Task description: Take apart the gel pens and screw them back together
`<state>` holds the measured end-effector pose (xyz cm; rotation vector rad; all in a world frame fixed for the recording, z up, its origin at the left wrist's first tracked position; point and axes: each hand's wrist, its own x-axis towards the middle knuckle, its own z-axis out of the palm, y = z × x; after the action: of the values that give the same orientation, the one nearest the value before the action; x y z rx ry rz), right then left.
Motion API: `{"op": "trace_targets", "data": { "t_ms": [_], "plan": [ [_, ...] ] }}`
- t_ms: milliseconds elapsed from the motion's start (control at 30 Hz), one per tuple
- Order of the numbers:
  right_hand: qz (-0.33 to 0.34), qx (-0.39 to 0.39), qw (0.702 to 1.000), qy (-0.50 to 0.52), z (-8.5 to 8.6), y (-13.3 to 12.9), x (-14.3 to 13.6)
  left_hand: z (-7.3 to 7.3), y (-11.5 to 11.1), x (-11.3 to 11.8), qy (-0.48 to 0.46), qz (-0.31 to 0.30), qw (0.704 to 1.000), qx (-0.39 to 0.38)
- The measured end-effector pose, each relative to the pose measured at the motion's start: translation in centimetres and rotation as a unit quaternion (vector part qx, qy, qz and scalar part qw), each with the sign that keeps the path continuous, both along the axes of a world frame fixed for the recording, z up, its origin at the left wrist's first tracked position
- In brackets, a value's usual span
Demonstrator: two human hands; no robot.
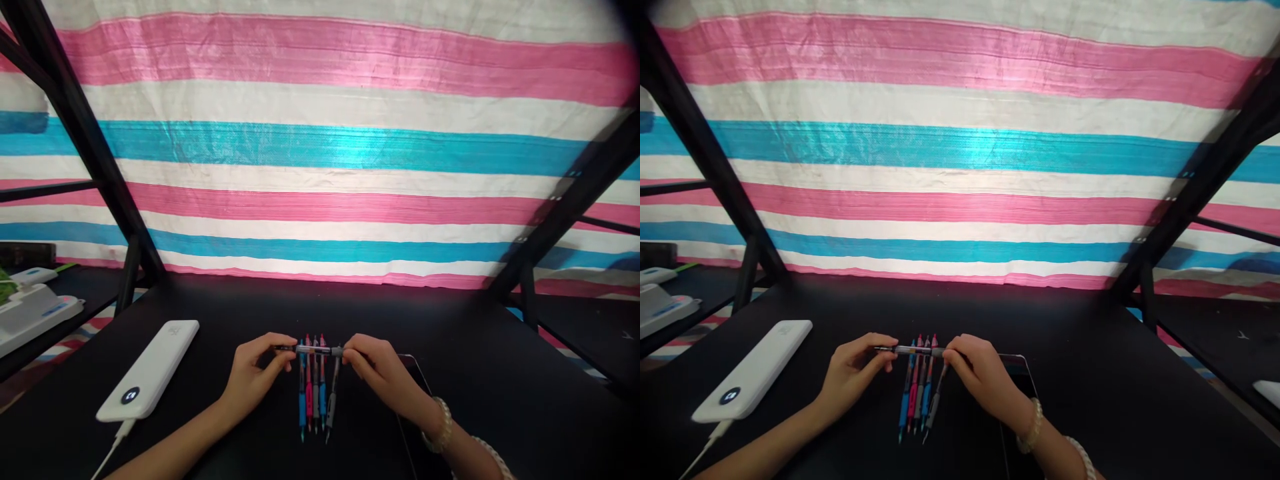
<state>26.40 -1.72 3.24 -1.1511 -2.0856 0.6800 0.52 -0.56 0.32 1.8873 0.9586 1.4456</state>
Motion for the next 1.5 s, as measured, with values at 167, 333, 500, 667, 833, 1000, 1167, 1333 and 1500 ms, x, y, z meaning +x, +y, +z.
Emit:
{"op": "trace_targets", "data": {
  "t_ms": [167, 333, 500, 667, 833, 1000, 1167, 1333, 1500],
  "plan": [
    [-0.026, 0.005, 0.999, 0.028, -0.6, 0.3, -0.1, -0.3, -0.1, -0.1, 0.0, 0.021, 1.0, -0.02],
    [0.013, -0.063, 0.996, 0.06, -0.2, 0.2, 0.0, -0.3, -0.3, 0.1, -0.027, 0.034, 0.999, -0.029],
    [0.01, -0.105, 0.987, 0.123, -0.2, 0.5, 0.1, -0.5, -0.4, 0.2, -0.043, 0.024, 0.997, -0.051],
    [0.032, -0.154, 0.972, 0.173, -0.3, 0.9, 0.3, -0.4, -0.5, 0.3, -0.066, 0.029, 0.994, -0.083],
    [0.021, -0.167, 0.969, 0.181, -0.4, 1.0, 0.3, 0.0, -0.4, 0.3, -0.077, 0.031, 0.992, -0.1],
    [0.03, -0.202, 0.959, 0.197, -0.7, 1.0, 0.2, 0.0, -0.3, 0.4, -0.08, 0.024, 0.99, -0.114],
    [0.016, -0.204, 0.957, 0.207, -0.6, 1.1, 0.1, -0.1, -0.5, 0.5, -0.076, 0.024, 0.989, -0.121],
    [0.028, -0.216, 0.962, 0.162, -0.8, 1.4, 0.3, -0.3, -0.3, 0.4, -0.083, 0.022, 0.988, -0.127],
    [0.038, -0.237, 0.951, 0.197, -1.0, 1.5, 0.5, -0.2, -0.2, 0.3, -0.095, 0.024, 0.985, -0.14]
  ]
}}
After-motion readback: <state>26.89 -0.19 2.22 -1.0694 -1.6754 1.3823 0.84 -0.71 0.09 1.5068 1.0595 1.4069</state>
